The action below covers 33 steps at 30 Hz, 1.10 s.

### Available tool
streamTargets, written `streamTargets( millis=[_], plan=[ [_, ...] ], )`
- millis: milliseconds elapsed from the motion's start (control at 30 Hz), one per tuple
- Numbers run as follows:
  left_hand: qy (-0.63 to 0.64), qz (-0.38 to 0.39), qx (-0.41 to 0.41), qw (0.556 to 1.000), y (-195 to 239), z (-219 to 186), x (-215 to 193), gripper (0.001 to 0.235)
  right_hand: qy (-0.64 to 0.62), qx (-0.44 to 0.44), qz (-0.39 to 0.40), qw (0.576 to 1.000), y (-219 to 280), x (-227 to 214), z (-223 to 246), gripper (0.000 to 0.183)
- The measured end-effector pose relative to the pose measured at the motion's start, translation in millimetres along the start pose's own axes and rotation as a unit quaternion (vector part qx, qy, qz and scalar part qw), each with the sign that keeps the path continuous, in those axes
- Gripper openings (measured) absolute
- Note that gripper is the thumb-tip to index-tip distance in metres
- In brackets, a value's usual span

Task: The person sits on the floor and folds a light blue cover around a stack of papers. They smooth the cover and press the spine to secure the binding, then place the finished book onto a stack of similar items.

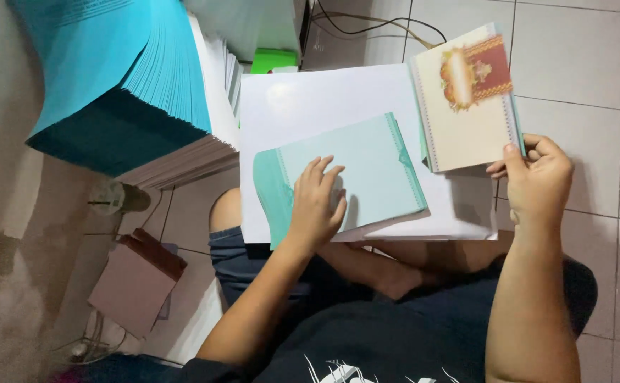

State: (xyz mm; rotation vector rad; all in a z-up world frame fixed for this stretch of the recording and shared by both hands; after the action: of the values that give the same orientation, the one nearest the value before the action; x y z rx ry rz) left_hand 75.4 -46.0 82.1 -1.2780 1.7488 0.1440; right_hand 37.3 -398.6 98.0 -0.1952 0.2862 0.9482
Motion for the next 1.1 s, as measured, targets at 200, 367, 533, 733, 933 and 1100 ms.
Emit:
streamTargets(
  millis=[200, 367, 533, 733, 933, 1100],
  plan=[
    [-0.192, 0.085, 0.097, 0.973, 9, -9, 33, 0.057, 0.211, -0.055, -0.066, 0.974, -40, 2, -21, 0.006],
    [-0.167, 0.055, 0.094, 0.980, 4, -13, 25, 0.054, 0.387, -0.106, -0.159, 0.902, -41, -4, -53, 0.027],
    [-0.127, 0.036, 0.085, 0.988, 3, -11, 25, 0.055, 0.352, -0.128, -0.199, 0.906, -6, -8, -14, 0.039],
    [-0.191, 0.043, 0.065, 0.978, -11, -19, 33, 0.046, 0.283, -0.231, -0.145, 0.920, -29, -15, -7, 0.017],
    [0.268, 0.078, -0.109, 0.954, -96, -45, 77, 0.054, 0.279, -0.055, -0.034, 0.958, -84, -6, -29, 0.041],
    [0.426, 0.018, -0.342, 0.837, -149, -18, 151, 0.079, 0.165, 0.278, 0.084, 0.942, -99, 17, -32, 0.068]
  ],
)
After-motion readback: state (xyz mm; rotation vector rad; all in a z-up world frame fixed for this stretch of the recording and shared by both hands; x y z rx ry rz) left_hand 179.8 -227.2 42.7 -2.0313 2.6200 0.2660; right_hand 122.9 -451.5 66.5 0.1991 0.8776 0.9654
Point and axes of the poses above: each hand's wrist, its own y-axis away from the middle knuckle, its own x-axis out of the palm, z = x × y, the point moved 8 cm from there along -y, towards the middle knuckle, and after that the axes turned 7 degrees about x, right-handed, at the moved point
